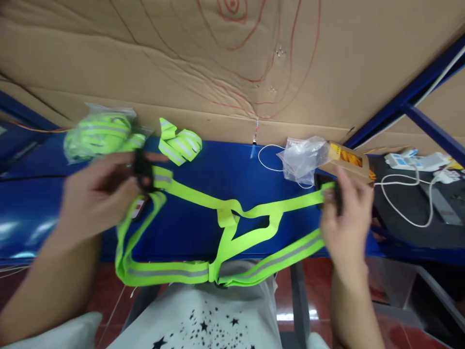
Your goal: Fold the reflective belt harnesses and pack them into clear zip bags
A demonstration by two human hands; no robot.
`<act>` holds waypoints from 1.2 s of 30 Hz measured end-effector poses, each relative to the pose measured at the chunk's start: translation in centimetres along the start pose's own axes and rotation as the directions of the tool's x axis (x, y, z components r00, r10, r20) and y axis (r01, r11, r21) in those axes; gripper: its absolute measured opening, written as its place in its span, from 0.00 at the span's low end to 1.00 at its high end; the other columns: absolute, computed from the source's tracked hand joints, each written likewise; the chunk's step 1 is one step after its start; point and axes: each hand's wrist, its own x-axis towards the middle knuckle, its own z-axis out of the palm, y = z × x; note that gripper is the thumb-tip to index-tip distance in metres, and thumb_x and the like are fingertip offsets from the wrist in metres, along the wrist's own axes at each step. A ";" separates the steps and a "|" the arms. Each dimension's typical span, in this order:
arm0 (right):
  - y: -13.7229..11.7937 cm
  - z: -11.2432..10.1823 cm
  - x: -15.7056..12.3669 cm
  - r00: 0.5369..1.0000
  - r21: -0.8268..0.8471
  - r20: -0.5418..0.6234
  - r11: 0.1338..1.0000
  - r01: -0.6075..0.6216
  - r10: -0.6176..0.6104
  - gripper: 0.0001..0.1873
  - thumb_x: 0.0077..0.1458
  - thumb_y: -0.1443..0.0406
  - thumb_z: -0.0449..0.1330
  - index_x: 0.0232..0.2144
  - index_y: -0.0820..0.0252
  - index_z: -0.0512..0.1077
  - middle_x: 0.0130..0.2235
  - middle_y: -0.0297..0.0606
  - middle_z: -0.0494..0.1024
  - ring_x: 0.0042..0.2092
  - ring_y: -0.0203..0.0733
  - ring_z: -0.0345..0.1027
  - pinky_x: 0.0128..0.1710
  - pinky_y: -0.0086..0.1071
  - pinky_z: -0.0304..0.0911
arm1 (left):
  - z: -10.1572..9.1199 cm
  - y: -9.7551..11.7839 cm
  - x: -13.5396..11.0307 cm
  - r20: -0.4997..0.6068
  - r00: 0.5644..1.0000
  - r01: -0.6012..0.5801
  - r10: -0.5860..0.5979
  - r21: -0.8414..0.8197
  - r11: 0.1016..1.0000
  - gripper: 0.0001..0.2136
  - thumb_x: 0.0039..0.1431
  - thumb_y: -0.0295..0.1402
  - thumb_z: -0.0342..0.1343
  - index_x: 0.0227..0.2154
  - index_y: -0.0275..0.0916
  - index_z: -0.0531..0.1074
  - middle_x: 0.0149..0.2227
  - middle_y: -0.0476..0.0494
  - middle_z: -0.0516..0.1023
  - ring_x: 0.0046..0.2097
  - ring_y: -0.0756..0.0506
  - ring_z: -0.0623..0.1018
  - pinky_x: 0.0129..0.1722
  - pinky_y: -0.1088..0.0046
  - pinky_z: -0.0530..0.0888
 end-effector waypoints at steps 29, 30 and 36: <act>-11.0 10.1 -3.0 0.824 0.171 0.393 0.913 0.370 -0.408 0.45 0.67 0.74 0.46 0.78 0.57 0.28 0.64 0.62 0.60 0.64 0.63 0.62 0.56 0.56 0.73 | 10.4 -1.0 -0.9 0.325 0.924 -0.232 0.204 0.048 0.972 0.22 0.71 0.44 0.58 0.60 0.35 0.73 0.41 0.40 0.82 0.40 0.43 0.80 0.42 0.65 0.79; -10.9 9.8 -2.5 0.807 0.233 0.421 0.909 0.345 -0.414 0.45 0.68 0.71 0.48 0.78 0.56 0.30 0.65 0.61 0.59 0.65 0.62 0.62 0.57 0.55 0.73 | 10.2 -1.0 -0.6 0.323 0.924 -0.232 0.205 0.048 0.971 0.22 0.71 0.44 0.58 0.60 0.36 0.73 0.42 0.39 0.83 0.40 0.43 0.80 0.42 0.65 0.79; -8.9 6.3 3.1 0.723 0.521 0.485 0.827 0.212 -0.491 0.52 0.61 0.53 0.68 0.76 0.49 0.44 0.67 0.49 0.61 0.69 0.56 0.59 0.70 0.56 0.61 | 7.8 -0.6 3.8 0.450 0.882 -0.059 0.139 -0.187 0.981 0.16 0.66 0.39 0.64 0.53 0.40 0.78 0.45 0.46 0.85 0.34 0.49 0.79 0.33 0.74 0.74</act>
